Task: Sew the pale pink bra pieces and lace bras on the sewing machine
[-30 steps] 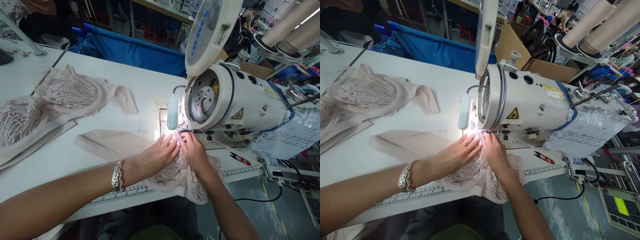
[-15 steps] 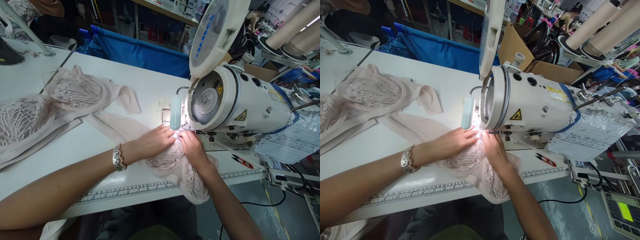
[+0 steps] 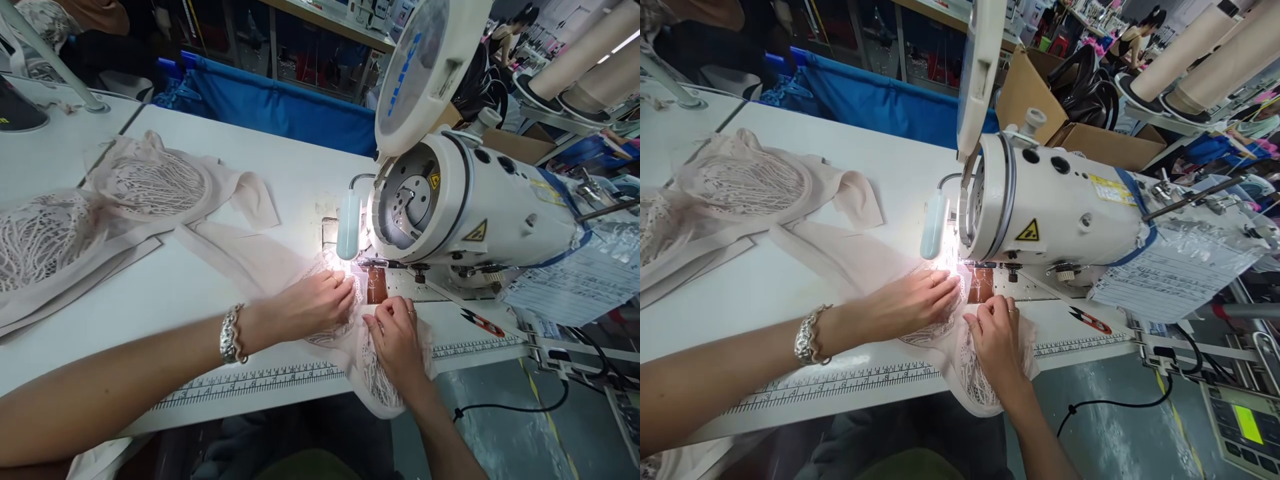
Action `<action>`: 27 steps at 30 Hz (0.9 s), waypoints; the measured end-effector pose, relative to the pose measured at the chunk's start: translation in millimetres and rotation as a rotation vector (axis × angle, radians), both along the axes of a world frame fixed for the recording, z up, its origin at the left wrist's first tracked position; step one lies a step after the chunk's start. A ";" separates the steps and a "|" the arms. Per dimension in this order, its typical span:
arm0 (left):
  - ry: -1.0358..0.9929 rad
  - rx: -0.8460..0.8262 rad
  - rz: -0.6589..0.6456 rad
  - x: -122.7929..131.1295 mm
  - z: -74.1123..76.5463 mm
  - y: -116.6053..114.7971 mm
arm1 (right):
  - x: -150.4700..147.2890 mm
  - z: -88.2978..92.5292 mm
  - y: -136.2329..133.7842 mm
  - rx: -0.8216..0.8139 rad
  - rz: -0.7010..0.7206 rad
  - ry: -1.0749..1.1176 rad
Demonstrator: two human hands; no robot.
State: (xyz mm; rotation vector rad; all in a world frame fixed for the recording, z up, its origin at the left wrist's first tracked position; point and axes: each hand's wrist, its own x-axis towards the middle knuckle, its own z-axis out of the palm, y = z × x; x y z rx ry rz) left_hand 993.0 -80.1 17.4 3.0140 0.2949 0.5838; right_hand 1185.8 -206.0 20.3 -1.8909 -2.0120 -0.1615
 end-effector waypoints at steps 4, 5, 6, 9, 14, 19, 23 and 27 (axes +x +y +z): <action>-0.001 0.002 -0.108 -0.9 0.1 3.8 | 9.7 -5.7 7.5 0.033 0.139 0.028; -0.017 -0.013 -0.118 -0.9 0.2 4.9 | 13.3 -4.8 11.1 0.025 0.128 0.029; -0.031 -0.025 -0.124 -0.8 0.3 6.0 | 16.8 -2.8 15.0 0.007 0.101 0.027; -0.016 -0.003 -0.136 -0.5 0.8 7.8 | 23.6 7.1 26.3 -0.056 0.057 -0.011; 0.022 0.053 -0.138 -1.0 4.6 5.9 | 18.4 17.7 39.3 -0.010 0.127 0.000; 0.001 0.044 -0.135 -2.3 8.9 4.0 | 9.7 12.3 47.4 -0.123 0.061 0.171; 0.013 0.051 -0.138 -2.2 8.8 4.4 | 18.8 5.0 41.1 -0.094 -0.132 0.342; 0.074 0.084 -0.118 -0.5 8.2 3.1 | 36.0 3.3 23.9 0.128 -0.471 0.415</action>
